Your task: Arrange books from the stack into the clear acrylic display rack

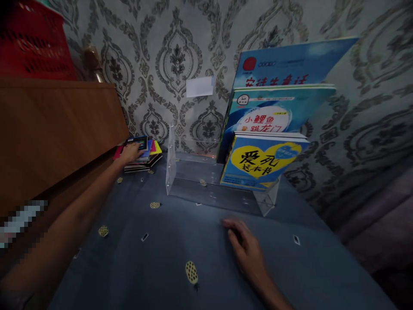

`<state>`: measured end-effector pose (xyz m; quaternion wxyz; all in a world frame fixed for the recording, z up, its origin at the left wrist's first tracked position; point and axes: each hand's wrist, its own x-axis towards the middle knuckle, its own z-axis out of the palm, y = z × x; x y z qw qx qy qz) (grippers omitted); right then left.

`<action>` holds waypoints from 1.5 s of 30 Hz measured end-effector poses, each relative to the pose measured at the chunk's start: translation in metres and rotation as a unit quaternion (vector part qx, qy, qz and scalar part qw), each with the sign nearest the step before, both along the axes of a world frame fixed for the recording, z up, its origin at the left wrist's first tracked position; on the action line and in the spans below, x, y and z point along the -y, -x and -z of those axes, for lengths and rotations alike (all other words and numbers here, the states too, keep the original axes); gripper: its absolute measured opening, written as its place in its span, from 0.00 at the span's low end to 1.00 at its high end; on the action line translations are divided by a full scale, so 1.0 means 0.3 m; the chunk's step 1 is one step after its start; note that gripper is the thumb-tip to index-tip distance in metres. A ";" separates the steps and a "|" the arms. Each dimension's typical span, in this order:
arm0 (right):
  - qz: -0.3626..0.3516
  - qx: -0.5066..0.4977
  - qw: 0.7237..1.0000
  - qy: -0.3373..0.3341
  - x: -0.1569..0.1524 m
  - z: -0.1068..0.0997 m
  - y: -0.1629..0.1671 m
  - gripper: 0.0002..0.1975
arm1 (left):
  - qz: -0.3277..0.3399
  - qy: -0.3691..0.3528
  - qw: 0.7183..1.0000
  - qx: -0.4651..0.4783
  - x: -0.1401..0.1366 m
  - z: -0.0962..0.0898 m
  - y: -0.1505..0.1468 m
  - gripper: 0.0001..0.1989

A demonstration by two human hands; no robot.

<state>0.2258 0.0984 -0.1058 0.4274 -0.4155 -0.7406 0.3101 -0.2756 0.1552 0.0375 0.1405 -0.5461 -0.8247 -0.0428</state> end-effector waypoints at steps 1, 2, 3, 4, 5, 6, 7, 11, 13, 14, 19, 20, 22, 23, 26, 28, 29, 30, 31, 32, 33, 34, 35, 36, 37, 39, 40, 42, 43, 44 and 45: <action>-0.004 0.006 1.000 -0.004 0.001 -0.005 -0.002 0.14 | 0.006 0.013 1.000 -0.001 -0.018 -0.003 0.016 0.23; -0.007 0.010 1.000 -0.007 0.002 -0.009 -0.003 0.14 | 0.012 0.024 1.000 -0.003 -0.033 -0.007 0.032 0.23; -0.009 0.011 1.000 -0.009 0.003 -0.011 -0.003 0.13 | 0.018 0.034 0.999 -0.006 -0.044 -0.011 0.046 0.24; -0.010 0.011 1.000 -0.010 0.002 -0.013 -0.004 0.14 | 0.025 0.043 0.999 -0.009 -0.053 -0.016 0.060 0.25; -0.011 0.012 1.000 -0.010 0.001 -0.013 -0.004 0.14 | 0.031 0.051 0.998 -0.014 -0.060 -0.022 0.071 0.25; -0.011 0.013 1.000 -0.010 0.000 -0.013 -0.004 0.14 | 0.036 0.059 0.997 -0.019 -0.064 -0.028 0.081 0.25; -0.011 0.015 1.000 -0.010 -0.002 -0.012 -0.004 0.15 | 0.042 0.066 0.997 -0.024 -0.066 -0.033 0.089 0.25; -0.003 0.021 1.000 -0.010 -0.008 -0.005 -0.004 0.16 | 0.051 0.086 0.994 -0.051 -0.063 -0.041 0.099 0.22; 0.004 0.024 1.000 -0.011 -0.009 -0.002 -0.005 0.17 | 0.048 0.088 0.993 -0.064 -0.055 -0.037 0.095 0.20; 0.005 0.027 1.000 -0.012 -0.010 -0.003 -0.005 0.17 | 0.046 0.087 0.993 -0.070 -0.049 -0.035 0.091 0.19; -0.012 0.039 0.999 -0.003 0.000 -0.030 0.001 0.20 | 0.049 0.083 0.991 -0.096 0.009 -0.032 0.049 0.16; -0.011 0.041 0.999 -0.001 0.003 -0.038 0.003 0.20 | 0.053 0.084 0.990 -0.100 0.027 -0.034 0.036 0.16; -0.006 0.047 0.999 -0.001 0.009 -0.048 0.006 0.20 | 0.061 0.084 0.989 -0.107 0.072 -0.037 0.003 0.16; -0.006 0.051 0.999 -0.002 0.011 -0.050 0.007 0.20 | 0.064 0.084 0.988 -0.110 0.099 -0.037 -0.016 0.16; -0.011 0.059 0.998 -0.009 0.014 -0.049 0.008 0.20 | 0.073 0.087 0.987 -0.113 0.190 -0.029 -0.083 0.15; -0.018 0.066 0.998 -0.011 0.014 -0.046 0.007 0.19 | 0.078 0.091 0.987 -0.112 0.259 -0.013 -0.135 0.15; -0.021 0.068 0.997 -0.013 0.014 -0.045 0.007 0.19 | 0.081 0.094 0.986 -0.110 0.295 -0.001 -0.163 0.15; -0.024 0.070 0.997 -0.016 0.013 -0.044 0.006 0.18 | 0.083 0.097 0.986 -0.108 0.334 0.015 -0.194 0.15; -0.026 0.071 0.997 -0.019 0.013 -0.044 0.005 0.18 | 0.087 0.101 0.986 -0.105 0.375 0.035 -0.227 0.15; -0.028 0.072 0.997 -0.022 0.013 -0.044 0.004 0.18 | 0.091 0.105 0.985 -0.103 0.419 0.059 -0.261 0.15; -0.032 0.072 0.997 -0.025 0.012 -0.043 0.002 0.18 | 0.098 0.110 0.984 -0.101 0.466 0.086 -0.298 0.15; -0.037 0.074 0.996 -0.027 0.012 -0.043 0.001 0.18 | 0.106 0.116 0.982 -0.100 0.515 0.116 -0.335 0.15; -0.042 0.077 0.996 -0.030 0.011 -0.042 0.000 0.18 | 0.119 0.124 0.980 -0.100 0.565 0.146 -0.371 0.14; -0.046 0.080 0.995 -0.032 0.011 -0.041 0.000 0.17 | 0.144 0.130 0.975 -0.105 0.616 0.174 -0.405 0.14; -0.048 0.083 0.995 -0.033 0.010 -0.039 0.000 0.17 | 0.177 0.139 0.969 -0.105 0.663 0.198 -0.433 0.13; -0.044 0.086 0.995 -0.035 0.010 -0.037 0.002 0.17 | 0.258 0.144 0.952 -0.077 0.735 0.227 -0.469 0.09; -0.038 0.086 0.995 -0.037 0.010 -0.036 0.004 0.17 | 0.280 0.138 0.948 -0.054 0.754 0.231 -0.474 0.11; -0.031 0.086 0.995 -0.038 0.009 -0.038 0.004 0.18 | 0.288 0.117 0.951 -0.002 0.750 0.223 -0.456 0.15; -0.030 0.090 0.995 -0.036 0.008 -0.039 0.002 0.18 | 0.271 0.102 0.957 0.023 0.727 0.216 -0.436 0.16; -0.032 0.097 0.994 -0.033 0.006 -0.039 -0.001 0.18 | 0.244 0.089 0.965 0.045 0.693 0.212 -0.409 0.16; -0.037 0.108 0.993 -0.030 0.001 -0.036 -0.006 0.17 | 0.205 0.074 0.974 0.065 0.652 0.211 -0.378 0.15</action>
